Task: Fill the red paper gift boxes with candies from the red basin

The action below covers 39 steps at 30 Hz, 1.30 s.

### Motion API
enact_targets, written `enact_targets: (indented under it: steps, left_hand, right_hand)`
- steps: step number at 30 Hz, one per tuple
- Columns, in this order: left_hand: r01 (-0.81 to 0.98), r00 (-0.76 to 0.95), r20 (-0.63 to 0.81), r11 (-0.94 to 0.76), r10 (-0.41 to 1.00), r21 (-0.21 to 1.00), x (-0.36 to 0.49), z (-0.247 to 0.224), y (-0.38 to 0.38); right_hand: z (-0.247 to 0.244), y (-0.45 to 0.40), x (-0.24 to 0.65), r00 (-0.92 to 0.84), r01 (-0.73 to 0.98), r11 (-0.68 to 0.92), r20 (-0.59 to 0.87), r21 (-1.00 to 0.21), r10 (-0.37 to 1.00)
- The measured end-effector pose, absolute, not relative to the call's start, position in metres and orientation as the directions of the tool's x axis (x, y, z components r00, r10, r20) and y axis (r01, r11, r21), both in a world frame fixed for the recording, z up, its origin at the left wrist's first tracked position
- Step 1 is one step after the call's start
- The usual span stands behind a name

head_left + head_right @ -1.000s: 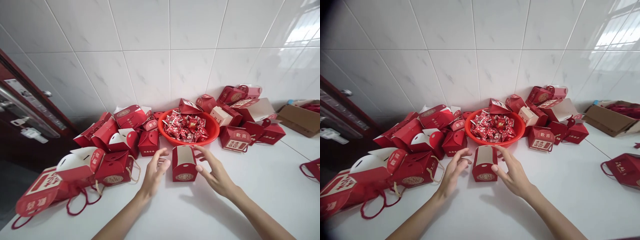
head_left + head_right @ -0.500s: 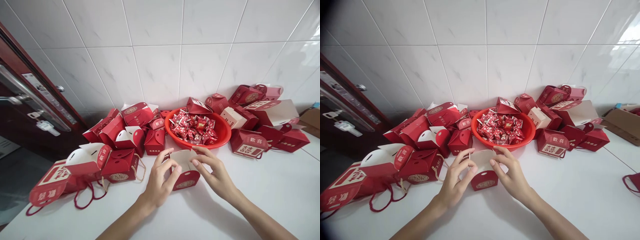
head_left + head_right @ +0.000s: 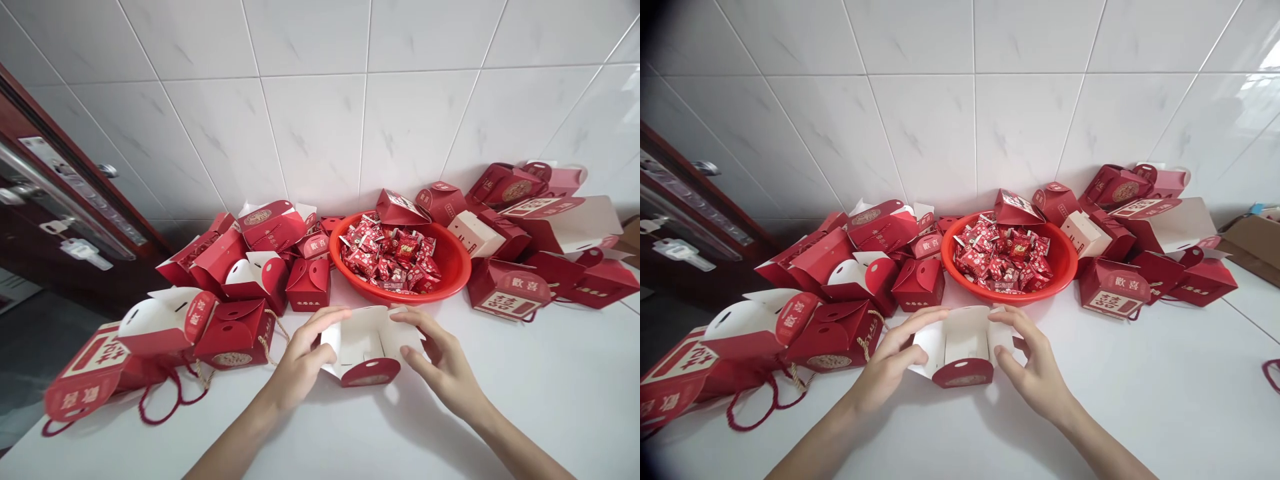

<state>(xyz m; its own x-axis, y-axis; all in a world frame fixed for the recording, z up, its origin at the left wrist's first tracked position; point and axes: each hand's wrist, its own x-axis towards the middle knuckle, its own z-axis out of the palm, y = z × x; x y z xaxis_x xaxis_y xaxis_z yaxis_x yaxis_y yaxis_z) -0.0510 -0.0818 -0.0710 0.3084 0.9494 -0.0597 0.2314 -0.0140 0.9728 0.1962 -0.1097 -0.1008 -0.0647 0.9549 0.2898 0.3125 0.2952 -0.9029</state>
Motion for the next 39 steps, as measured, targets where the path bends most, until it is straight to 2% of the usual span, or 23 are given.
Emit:
enact_targets:
  steps: [5,9,14,18,20,23,25,29,32,39]
  left_hand:
    - [0.097,0.305,-0.177,0.154,0.936,0.983,-0.058,-0.069,-0.070]
    - [-0.017,0.407,-0.253,0.285,0.878,0.959,-0.068,-0.068,-0.062]
    - [-0.067,0.554,-0.254,0.347,0.793,0.936,-0.083,-0.075,-0.051]
    - [-0.026,0.564,-0.115,0.157,0.818,0.987,-0.087,-0.077,-0.049]
    - [0.095,0.556,-0.046,-0.008,0.830,0.995,-0.085,-0.074,-0.054]
    - [0.336,0.517,0.033,-0.238,0.855,0.911,-0.074,-0.068,-0.064]
    - [0.420,0.475,0.096,-0.321,0.875,0.849,-0.066,-0.067,-0.071]
    - [0.484,0.463,0.123,-0.367,0.878,0.795,-0.060,-0.070,-0.076]
    - [0.488,0.493,0.072,-0.345,0.867,0.802,-0.062,-0.070,-0.074]
    - [0.454,0.562,0.055,-0.364,0.825,0.813,-0.066,-0.069,-0.072]
  right_hand:
    - [-0.106,-0.104,0.198,-0.050,0.111,0.178,0.173,-0.978,0.984]
    - [-0.111,-0.103,0.196,-0.032,-0.062,0.093,0.095,-0.994,0.995]
    - [-0.115,-0.103,0.195,-0.024,-0.124,0.049,0.052,-0.991,0.998]
    - [-0.117,-0.103,0.195,0.016,-0.048,0.093,0.093,-0.995,0.996]
    - [-0.117,-0.104,0.194,0.023,0.057,0.163,0.165,-0.985,0.986]
    - [-0.117,-0.108,0.192,-0.014,0.223,0.287,0.291,-0.932,0.956]
    - [-0.118,-0.111,0.191,-0.049,0.288,0.355,0.357,-0.889,0.933]
    - [-0.119,-0.113,0.193,-0.099,0.313,0.437,0.429,-0.843,0.898]
    - [-0.118,-0.113,0.194,-0.124,0.308,0.471,0.455,-0.827,0.882]
    - [-0.114,-0.114,0.194,-0.182,0.362,0.538,0.509,-0.761,0.841]
